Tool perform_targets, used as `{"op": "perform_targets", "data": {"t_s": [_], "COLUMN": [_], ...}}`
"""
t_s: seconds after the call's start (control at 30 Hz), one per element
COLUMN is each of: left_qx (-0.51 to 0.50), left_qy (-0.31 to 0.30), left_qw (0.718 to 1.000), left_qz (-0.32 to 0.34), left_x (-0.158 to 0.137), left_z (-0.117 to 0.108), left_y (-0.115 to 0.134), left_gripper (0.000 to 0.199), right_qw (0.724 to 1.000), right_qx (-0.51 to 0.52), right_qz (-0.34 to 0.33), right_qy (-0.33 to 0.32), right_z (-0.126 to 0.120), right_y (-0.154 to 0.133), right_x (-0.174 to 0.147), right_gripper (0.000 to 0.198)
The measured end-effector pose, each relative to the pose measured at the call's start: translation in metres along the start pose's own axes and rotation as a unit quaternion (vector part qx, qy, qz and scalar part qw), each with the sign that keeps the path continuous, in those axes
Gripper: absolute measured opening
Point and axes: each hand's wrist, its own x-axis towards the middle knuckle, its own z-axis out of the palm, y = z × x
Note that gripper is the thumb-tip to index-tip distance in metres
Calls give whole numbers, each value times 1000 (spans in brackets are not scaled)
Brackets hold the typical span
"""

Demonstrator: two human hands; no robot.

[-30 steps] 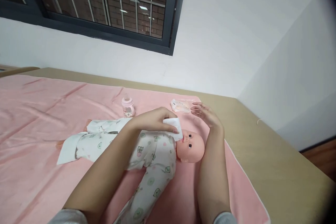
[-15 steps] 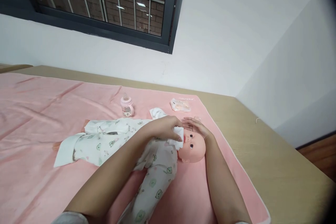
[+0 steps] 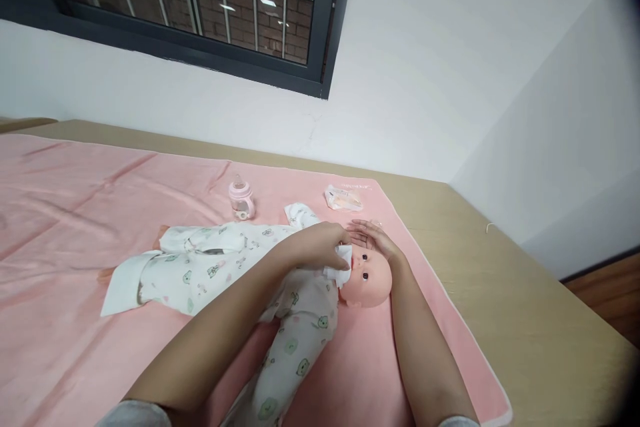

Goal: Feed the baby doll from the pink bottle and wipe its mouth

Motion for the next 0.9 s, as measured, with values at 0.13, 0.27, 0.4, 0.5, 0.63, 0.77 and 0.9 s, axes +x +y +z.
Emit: {"op": "perform_targets", "data": {"t_s": [0.13, 0.27, 0.4, 0.5, 0.63, 0.77, 0.9], "left_qx": [0, 1, 10, 17, 19, 37, 61], "left_qy": [-6, -3, 2, 4, -17, -5, 14], "left_qw": [1000, 1000, 1000, 1000, 1000, 999, 998], "left_qz": [-9, -4, 0, -2, -12, -18, -22], "left_x": [-2, -3, -3, -3, -4, -5, -5], "left_z": [-1, -1, -1, -1, -2, -3, -4], "left_y": [5, 6, 2, 0, 0, 2, 5], "left_gripper": [33, 34, 32, 27, 20, 20, 20], "right_qw": [1000, 1000, 1000, 1000, 1000, 1000, 1000], "right_qx": [1, -3, -6, -10, -16, -14, -16], "right_qz": [-3, -14, -19, -16, -6, -9, -5], "right_qy": [2, -4, -6, 0, 11, 6, 5], "right_z": [1, 3, 3, 3, 1, -1, -2], "right_y": [0, 1, 2, 1, 1, 2, 3], "right_x": [-1, -3, -3, -3, -1, 1, 2], "right_gripper": [33, 34, 33, 31, 28, 28, 30]}}
